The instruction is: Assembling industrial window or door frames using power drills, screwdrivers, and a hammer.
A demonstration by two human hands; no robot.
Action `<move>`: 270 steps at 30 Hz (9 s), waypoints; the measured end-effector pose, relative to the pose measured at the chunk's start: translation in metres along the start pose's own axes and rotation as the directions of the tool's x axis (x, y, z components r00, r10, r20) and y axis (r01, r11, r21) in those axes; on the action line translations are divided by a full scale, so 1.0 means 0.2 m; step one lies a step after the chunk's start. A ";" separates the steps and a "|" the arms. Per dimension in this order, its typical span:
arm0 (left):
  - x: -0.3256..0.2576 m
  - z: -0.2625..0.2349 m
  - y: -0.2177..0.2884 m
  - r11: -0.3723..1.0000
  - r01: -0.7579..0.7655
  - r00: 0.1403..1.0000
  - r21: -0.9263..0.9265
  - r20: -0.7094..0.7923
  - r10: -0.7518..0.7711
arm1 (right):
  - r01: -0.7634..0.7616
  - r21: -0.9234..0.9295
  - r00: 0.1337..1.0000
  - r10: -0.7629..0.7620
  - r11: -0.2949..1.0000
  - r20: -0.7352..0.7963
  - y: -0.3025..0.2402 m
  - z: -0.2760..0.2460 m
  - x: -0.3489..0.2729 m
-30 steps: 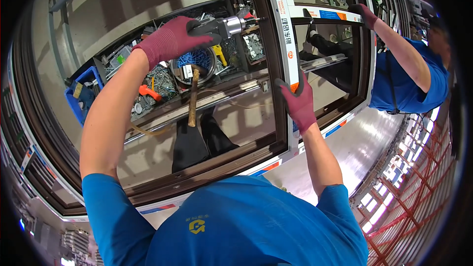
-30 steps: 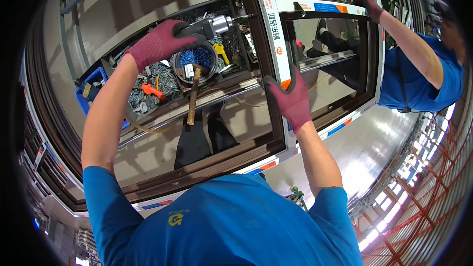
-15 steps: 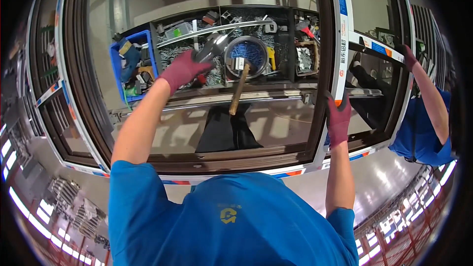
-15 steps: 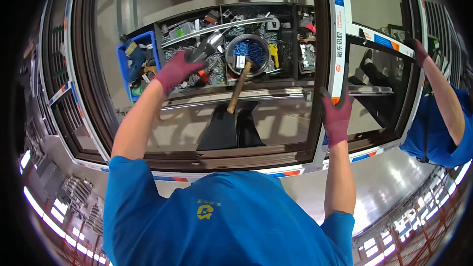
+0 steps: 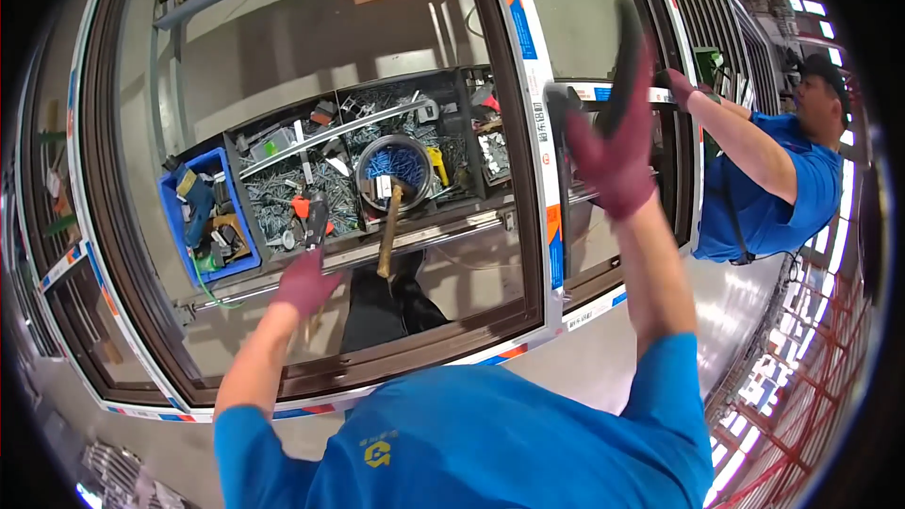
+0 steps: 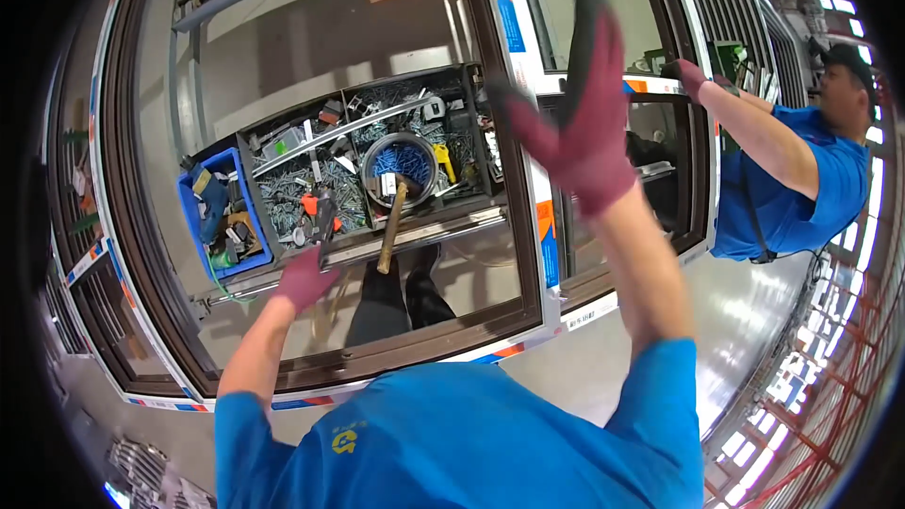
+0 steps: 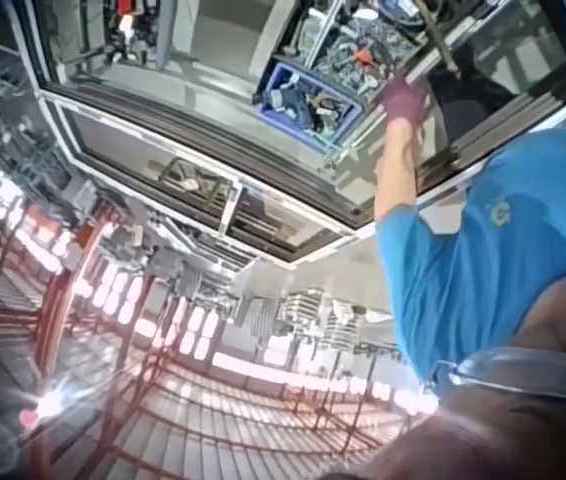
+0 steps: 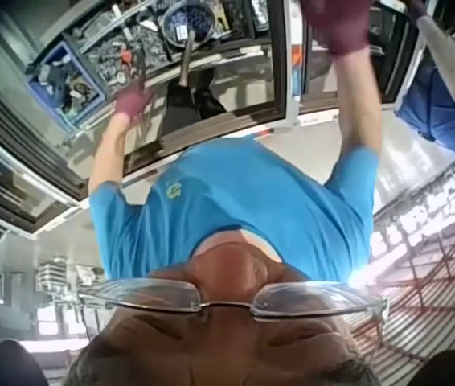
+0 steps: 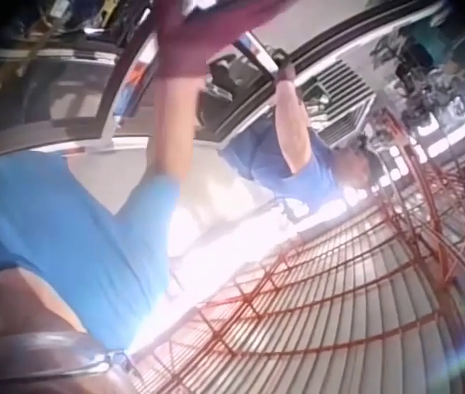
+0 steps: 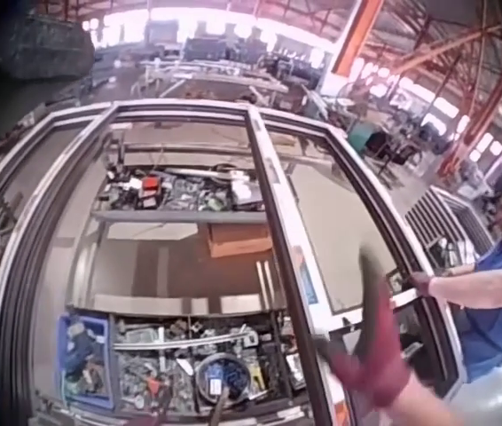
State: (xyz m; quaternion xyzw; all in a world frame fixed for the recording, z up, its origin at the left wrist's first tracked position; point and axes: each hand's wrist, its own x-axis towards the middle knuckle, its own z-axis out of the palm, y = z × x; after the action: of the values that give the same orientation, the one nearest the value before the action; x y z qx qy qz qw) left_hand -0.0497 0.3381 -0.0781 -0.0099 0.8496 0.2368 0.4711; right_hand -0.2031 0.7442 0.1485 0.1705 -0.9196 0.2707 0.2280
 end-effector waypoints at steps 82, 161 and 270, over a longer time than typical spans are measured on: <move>-1.02 0.55 -0.35 0.966 -0.197 0.596 0.167 -0.762 0.253 | -0.371 -0.227 0.744 0.435 0.900 0.508 -0.15 0.64 -0.94; -1.04 0.58 -0.37 0.959 -0.161 0.597 0.233 -0.751 0.283 | -0.584 0.143 0.810 0.561 0.799 0.170 -0.41 -0.01 -1.18; -0.05 0.09 0.17 0.961 -0.188 0.958 0.202 -0.178 0.224 | -0.749 0.076 0.659 0.727 0.658 0.193 0.14 -0.11 -1.23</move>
State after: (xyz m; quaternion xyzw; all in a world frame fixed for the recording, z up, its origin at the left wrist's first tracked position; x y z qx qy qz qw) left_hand -0.0373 0.3745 -0.0637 0.0986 0.9069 0.2036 0.3555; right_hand -0.0017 0.8267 0.0275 -0.1824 -0.9004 0.3945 0.0172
